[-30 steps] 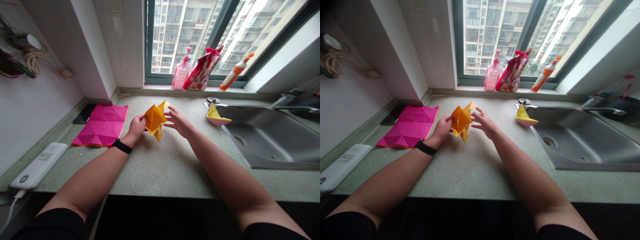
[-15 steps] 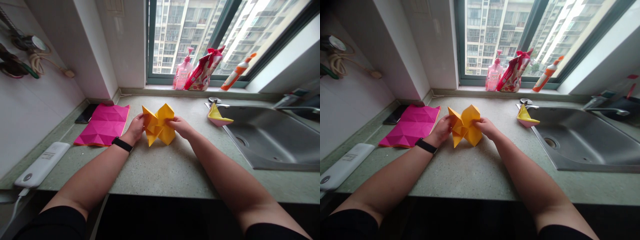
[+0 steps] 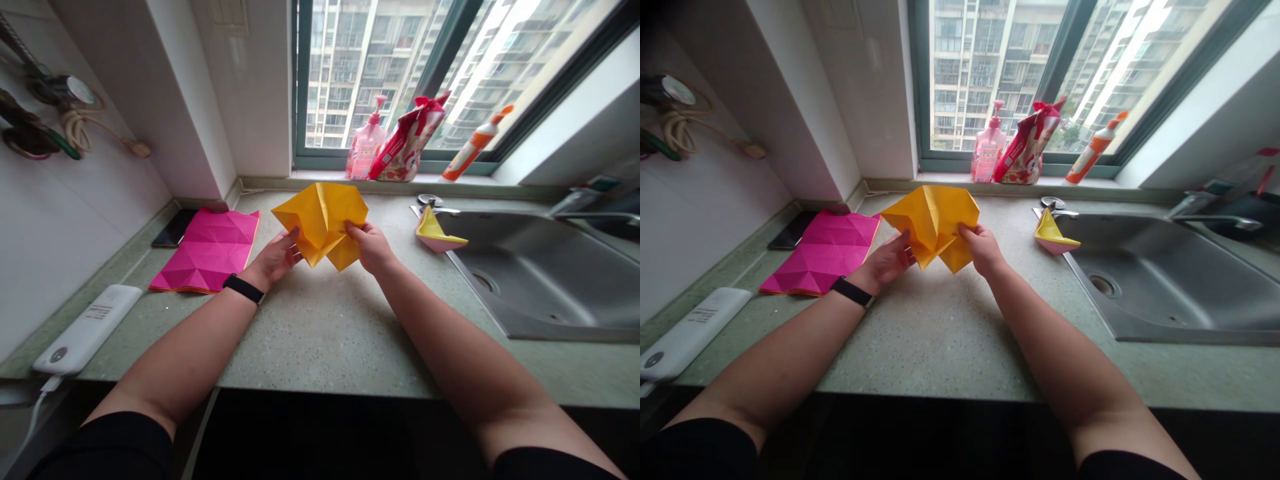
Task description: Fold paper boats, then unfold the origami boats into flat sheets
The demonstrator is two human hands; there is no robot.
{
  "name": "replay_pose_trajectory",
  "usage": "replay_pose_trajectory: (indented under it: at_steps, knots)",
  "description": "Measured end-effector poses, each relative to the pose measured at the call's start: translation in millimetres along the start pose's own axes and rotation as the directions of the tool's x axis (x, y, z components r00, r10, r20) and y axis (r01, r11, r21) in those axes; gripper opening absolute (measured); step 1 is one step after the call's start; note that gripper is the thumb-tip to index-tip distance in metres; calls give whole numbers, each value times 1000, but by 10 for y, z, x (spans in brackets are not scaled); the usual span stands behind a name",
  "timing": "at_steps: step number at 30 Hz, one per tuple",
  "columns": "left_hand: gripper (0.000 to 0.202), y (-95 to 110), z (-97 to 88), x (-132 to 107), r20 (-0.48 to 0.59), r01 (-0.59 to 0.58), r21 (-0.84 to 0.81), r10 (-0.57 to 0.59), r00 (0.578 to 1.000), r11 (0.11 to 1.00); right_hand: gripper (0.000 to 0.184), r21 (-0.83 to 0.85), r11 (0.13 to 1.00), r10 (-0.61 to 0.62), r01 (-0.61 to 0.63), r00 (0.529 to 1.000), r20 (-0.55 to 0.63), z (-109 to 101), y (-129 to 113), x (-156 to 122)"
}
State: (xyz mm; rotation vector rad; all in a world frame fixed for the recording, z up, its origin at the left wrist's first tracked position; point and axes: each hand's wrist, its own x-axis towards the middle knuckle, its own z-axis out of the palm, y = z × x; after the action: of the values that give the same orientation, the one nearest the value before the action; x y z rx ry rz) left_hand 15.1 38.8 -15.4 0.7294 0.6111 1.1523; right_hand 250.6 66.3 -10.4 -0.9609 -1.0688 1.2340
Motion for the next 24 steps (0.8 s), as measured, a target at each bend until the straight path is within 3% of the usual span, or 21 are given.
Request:
replay_pose_trajectory:
  at_steps: [3,9,14,17,20,24]
  knots:
    - [36,-57,20,-39,65,68,77,-73,995,995,53,-14,1000,-25,24,999,-32,-17,-25,17]
    - [33,19,71,-100,64,-27,41,24,998,999,56,-45,999,10,-8,999,30,7,-31,-15]
    - [36,86,97,-148,31,-18,88,16,999,996,56,-85,996,41,-34,996,74,-70,-22,33]
    - [37,79,90,-119,-21,-53,96,55,998,994,53,-127,990,-58,56,998,-14,-237,-71,135]
    - [31,50,57,-55,-135,-114,154,135,982,981,46,-192,965,-207,178,968,-142,-416,-139,224]
    - [23,16,12,16,-242,-105,300,182,953,948,35,-277,915,-345,295,926,-155,-492,-196,222]
